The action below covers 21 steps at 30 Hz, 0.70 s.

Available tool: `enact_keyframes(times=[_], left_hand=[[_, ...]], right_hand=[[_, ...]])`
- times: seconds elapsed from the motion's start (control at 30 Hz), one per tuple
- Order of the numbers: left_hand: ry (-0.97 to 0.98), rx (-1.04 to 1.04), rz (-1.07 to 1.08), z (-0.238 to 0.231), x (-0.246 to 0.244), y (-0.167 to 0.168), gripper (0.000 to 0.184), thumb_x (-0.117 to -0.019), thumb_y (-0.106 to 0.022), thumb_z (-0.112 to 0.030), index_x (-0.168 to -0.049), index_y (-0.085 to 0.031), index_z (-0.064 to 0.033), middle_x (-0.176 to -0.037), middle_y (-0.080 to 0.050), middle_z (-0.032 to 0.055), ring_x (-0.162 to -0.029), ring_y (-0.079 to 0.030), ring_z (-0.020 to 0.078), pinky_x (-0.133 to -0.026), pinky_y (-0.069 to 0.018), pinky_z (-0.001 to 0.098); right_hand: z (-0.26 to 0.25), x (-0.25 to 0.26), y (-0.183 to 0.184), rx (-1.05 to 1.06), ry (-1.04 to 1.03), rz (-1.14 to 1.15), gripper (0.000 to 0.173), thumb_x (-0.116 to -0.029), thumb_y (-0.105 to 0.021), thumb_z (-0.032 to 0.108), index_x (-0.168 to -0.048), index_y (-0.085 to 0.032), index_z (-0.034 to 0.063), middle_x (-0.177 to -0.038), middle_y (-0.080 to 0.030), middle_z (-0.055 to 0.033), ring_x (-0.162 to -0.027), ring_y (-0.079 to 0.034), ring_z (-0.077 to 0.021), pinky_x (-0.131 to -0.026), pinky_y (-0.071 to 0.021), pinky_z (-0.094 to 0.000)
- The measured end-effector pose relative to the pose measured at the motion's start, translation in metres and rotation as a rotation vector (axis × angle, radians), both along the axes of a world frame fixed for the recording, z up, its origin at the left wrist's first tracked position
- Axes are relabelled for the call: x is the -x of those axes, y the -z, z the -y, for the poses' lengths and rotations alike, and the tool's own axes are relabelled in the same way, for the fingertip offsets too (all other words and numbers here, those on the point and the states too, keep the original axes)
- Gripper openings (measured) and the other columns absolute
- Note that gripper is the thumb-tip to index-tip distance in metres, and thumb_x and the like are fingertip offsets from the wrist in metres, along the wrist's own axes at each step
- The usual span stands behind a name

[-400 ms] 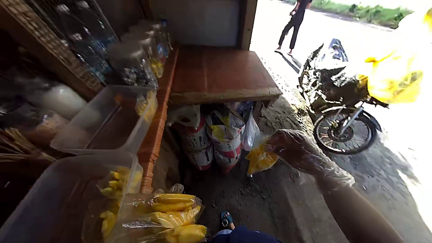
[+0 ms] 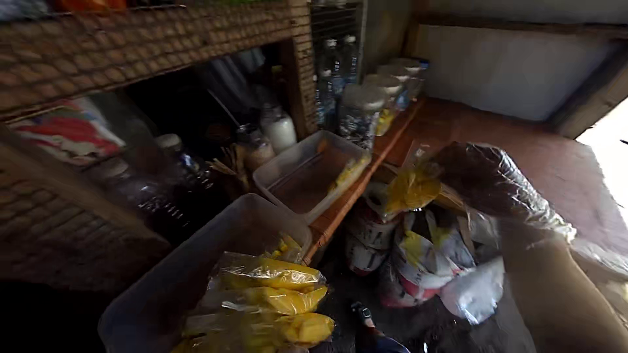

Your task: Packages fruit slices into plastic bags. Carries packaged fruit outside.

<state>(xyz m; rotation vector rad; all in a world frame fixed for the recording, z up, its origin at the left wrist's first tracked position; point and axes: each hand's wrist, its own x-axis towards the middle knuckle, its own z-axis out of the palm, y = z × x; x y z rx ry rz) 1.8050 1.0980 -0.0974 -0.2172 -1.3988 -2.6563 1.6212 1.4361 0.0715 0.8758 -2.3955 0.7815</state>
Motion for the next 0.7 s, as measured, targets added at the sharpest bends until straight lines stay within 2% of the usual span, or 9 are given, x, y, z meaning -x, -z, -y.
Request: enact_keyframes(times=[0.13, 0.23, 0.3, 0.37, 0.43, 0.5, 0.6, 0.67, 0.7], left_hand=[[-0.506, 0.139, 0.07, -0.024, 0.003, 0.002, 0.016, -0.0909, -0.067, 0.002, -0.107, -0.068, -0.0004, -0.101, -0.073, -0.0026, -0.1, -0.068, 0.0041, -0.093, -0.0553, 0.0239], [-0.607, -0.054, 0.004, -0.039, 0.028, -0.003, 0.018, -0.1006, -0.056, -0.012, -0.113, -0.065, -0.0025, -0.107, -0.072, -0.0001, -0.104, -0.067, 0.0072, -0.095, -0.0545, 0.0256], [-0.677, -0.053, -0.072, -0.048, 0.054, -0.021, 0.025, -0.0993, -0.064, -0.018, -0.122, -0.064, -0.008, -0.113, -0.071, 0.0022, -0.107, -0.068, 0.0121, -0.096, -0.0567, 0.0308], [-0.78, -0.048, -0.029, -0.068, 0.082, -0.068, 0.022, -0.0921, -0.072, -0.018, -0.114, -0.07, -0.0202, -0.109, -0.075, -0.0056, -0.103, -0.071, 0.0071, -0.092, -0.0582, 0.0261], [-0.802, -0.029, -0.038, -0.076, 0.108, -0.09, 0.021, -0.0942, -0.066, -0.007, -0.112, -0.066, -0.0182, -0.106, -0.075, -0.0073, -0.102, -0.07, 0.0056, -0.092, -0.0577, 0.0246], [-0.761, 0.036, -0.271, -0.066, 0.137, -0.064, 0.027, -0.0995, -0.051, 0.003, -0.125, -0.055, -0.0045, -0.113, -0.071, 0.0012, -0.106, -0.069, 0.0112, -0.092, -0.0574, 0.028], [-0.939, 0.024, 0.114, -0.089, 0.152, -0.107, 0.029, -0.094, -0.055, 0.011, -0.117, -0.054, -0.0062, -0.095, -0.07, -0.0046, -0.091, -0.07, 0.0061, -0.085, -0.0593, 0.0259], [-0.815, 0.096, -0.252, -0.067, 0.159, -0.055, 0.042, -0.0968, -0.055, 0.007, -0.137, -0.044, 0.01, -0.122, -0.065, 0.0137, -0.112, -0.066, 0.0201, -0.098, -0.0564, 0.0362], [-0.753, 0.155, -0.407, -0.051, 0.164, -0.025, 0.049, -0.0986, -0.055, 0.0, -0.143, -0.038, 0.0127, -0.133, -0.059, 0.0203, -0.121, -0.061, 0.0254, -0.103, -0.0529, 0.0403]], right_hand=[[0.049, 0.084, -0.025, 0.033, -0.257, -0.004, 0.02, -0.0977, -0.06, 0.018, -0.106, -0.068, 0.0007, -0.094, -0.068, -0.0035, -0.085, -0.062, -0.0009, -0.082, -0.0528, -0.0212], [0.09, 0.136, -0.033, -0.019, -0.392, 0.035, 0.017, -0.0967, -0.064, 0.011, -0.105, -0.067, -0.0038, -0.091, -0.068, -0.0107, -0.081, -0.063, -0.0104, -0.078, -0.0536, -0.0298], [0.114, 0.171, -0.028, -0.092, -0.499, 0.134, 0.019, -0.0969, -0.065, 0.009, -0.11, -0.068, -0.0043, -0.098, -0.07, -0.0164, -0.089, -0.068, -0.0223, -0.085, -0.0564, -0.0421], [0.137, 0.194, -0.017, -0.197, -0.597, 0.178, 0.02, -0.0968, -0.065, 0.009, -0.112, -0.069, -0.004, -0.102, -0.071, -0.0198, -0.094, -0.07, -0.0314, -0.089, -0.0551, -0.0525], [0.153, 0.213, 0.0, -0.32, -0.649, 0.199, 0.02, -0.0982, -0.065, 0.016, -0.11, -0.071, 0.0018, -0.101, -0.072, -0.0167, -0.093, -0.07, -0.0332, -0.085, -0.0547, -0.0591], [0.162, 0.224, 0.013, -0.426, -0.724, 0.214, 0.021, -0.0988, -0.065, 0.02, -0.109, -0.072, 0.0027, -0.099, -0.072, -0.0165, -0.093, -0.07, -0.0336, -0.086, -0.054, -0.0595], [0.166, 0.22, 0.024, -0.523, -0.812, 0.316, 0.018, -0.0986, -0.067, 0.016, -0.107, -0.073, 0.0014, -0.095, -0.072, -0.0165, -0.09, -0.069, -0.0317, -0.085, -0.0536, -0.0551], [0.162, 0.219, 0.031, -0.535, -0.888, 0.307, 0.017, -0.0969, -0.069, 0.017, -0.104, -0.074, 0.003, -0.095, -0.072, -0.0141, -0.089, -0.069, -0.0288, -0.085, -0.0543, -0.0517], [0.159, 0.219, 0.032, -0.543, -0.935, 0.282, 0.017, -0.0968, -0.069, 0.018, -0.103, -0.075, 0.0038, -0.096, -0.073, -0.0132, -0.091, -0.069, -0.0277, -0.086, -0.0539, -0.0502]])
